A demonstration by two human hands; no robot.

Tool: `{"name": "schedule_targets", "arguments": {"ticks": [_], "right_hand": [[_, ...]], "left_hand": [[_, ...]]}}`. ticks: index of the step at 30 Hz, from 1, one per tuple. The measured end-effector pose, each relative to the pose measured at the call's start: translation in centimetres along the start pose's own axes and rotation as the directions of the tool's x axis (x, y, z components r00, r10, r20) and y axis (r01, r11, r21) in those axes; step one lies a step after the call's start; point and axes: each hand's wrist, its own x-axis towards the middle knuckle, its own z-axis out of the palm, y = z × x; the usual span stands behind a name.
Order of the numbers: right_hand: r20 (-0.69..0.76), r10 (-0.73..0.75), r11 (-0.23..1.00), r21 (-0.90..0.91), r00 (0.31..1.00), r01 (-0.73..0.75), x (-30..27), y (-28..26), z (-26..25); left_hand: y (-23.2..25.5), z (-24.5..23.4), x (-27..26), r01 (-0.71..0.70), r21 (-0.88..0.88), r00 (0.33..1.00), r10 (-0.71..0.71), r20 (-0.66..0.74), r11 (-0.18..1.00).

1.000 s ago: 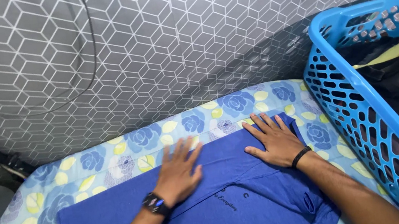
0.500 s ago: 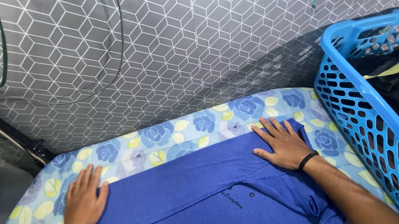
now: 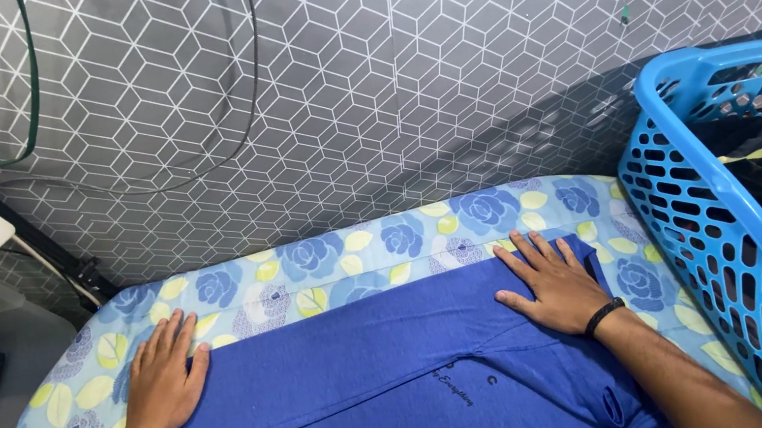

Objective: Folding a blue t-shirt on a floral patterned surface.

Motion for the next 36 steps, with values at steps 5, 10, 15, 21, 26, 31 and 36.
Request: {"name": "schedule_targets", "arguments": {"ticks": [5,10,15,21,26,31,36], "right_hand": [[0.001,0.002,1.0,-0.015,1.0,-0.002,0.3,0.2,0.2],[-0.017,-0.004,1.0,-0.012,1.0,0.004,0.2,0.2,0.5],[-0.007,0.002,1.0,0.004,1.0,-0.002,0.1,0.4,0.5],[-0.016,-0.008,1.0,0.002,1.0,0.008,0.2,0.3,0.4],[-0.01,0.009,1.0,0.008,1.0,-0.009,0.1,0.3,0.2],[0.018,0.02,1.0,-0.001,1.0,-0.02,0.1,-0.1,-0.1],[0.033,0.253,0.966,-0.067,0.967,-0.251,0.6,1.0,0.1]], "left_hand": [[0.0,0.0,0.1,-0.001,0.013,1.0,0.001,0.007,1.0],[0.3,-0.2,-0.1,-0.02,0.001,1.0,0.02,-0.023,1.0],[0.3,-0.1,-0.2,-0.019,0.007,1.0,0.019,-0.006,1.0],[0.3,-0.1,0.0,-0.015,0.021,1.0,0.015,0.012,1.0],[0.1,0.0,-0.1,-0.026,0.015,1.0,0.026,0.003,1.0],[-0.1,0.0,-0.1,-0.028,-0.004,1.0,0.028,0.008,1.0],[-1.4,-2.5,-0.1,-0.031,-0.104,1.0,0.031,-0.002,0.994]]}}
